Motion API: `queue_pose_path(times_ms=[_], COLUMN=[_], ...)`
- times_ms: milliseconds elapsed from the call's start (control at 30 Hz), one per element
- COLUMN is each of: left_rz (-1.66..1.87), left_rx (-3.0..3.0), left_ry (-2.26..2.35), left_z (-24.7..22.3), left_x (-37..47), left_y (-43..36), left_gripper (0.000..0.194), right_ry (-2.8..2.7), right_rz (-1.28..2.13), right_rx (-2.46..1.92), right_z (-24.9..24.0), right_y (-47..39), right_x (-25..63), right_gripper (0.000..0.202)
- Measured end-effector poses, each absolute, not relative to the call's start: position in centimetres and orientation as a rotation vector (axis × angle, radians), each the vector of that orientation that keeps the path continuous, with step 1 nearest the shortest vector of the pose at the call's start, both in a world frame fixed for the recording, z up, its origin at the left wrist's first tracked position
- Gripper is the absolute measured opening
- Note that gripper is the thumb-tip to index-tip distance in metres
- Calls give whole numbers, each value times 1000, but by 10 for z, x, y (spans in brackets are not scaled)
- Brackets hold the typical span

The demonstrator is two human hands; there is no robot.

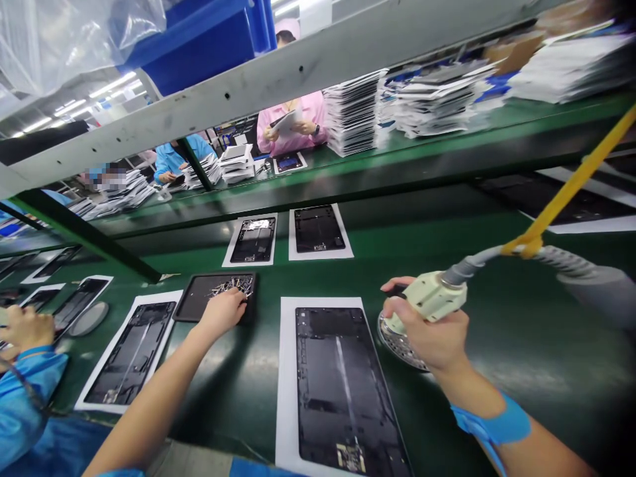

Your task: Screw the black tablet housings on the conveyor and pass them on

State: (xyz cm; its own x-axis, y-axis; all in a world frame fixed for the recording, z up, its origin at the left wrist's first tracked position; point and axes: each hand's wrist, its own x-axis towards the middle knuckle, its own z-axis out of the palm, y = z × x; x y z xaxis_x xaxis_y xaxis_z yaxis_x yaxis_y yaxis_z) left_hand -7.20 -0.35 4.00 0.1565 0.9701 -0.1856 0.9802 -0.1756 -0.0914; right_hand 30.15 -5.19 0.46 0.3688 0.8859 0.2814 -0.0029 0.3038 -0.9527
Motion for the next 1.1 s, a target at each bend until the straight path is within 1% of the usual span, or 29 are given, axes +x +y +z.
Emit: queue_pose_path(times_ms=[133,200,267,333,433,567,667,733,867,1100], left_rz=[-466,-441,-303,-90,224,459,540,580,662,650], left_rx=[2365,2374,2369,2311,2111,1818,1671,1663,2020,2468], left_ry=[2001,2017,2000,1950,1782,1466,1366,1341,1306,1219], left_z=[39,48,63,77,81,44,9,-6,-15,-27], left_x=[-58,-60,-68,-75,-71,-34,-8,0,3,6], left_y=[5,7,6,1,-7,-14,-10,-7,-7,-13], left_gripper=[25,26,26,26,30,35,35,36,28,27], right_ry=[-996,-992,-993,-1004,-1026,-1040,-1037,-1025,-1038,-1054], right_rz=[749,737,721,708,706,720,723,733,735,707], right_rx=[-1094,-1103,-1110,-1106,-1090,-1085,-1076,-1074,-1086,-1082], right_z=[4,6,8,9,9,6,6,8,12,11], right_y=[-52,-53,-52,-52,-51,-51,-51,-52,-53,-54], right_x=[301,301,302,302,302,302,302,301,300,301], right_gripper=[23,22,20,20,20,22,22,22,22,20])
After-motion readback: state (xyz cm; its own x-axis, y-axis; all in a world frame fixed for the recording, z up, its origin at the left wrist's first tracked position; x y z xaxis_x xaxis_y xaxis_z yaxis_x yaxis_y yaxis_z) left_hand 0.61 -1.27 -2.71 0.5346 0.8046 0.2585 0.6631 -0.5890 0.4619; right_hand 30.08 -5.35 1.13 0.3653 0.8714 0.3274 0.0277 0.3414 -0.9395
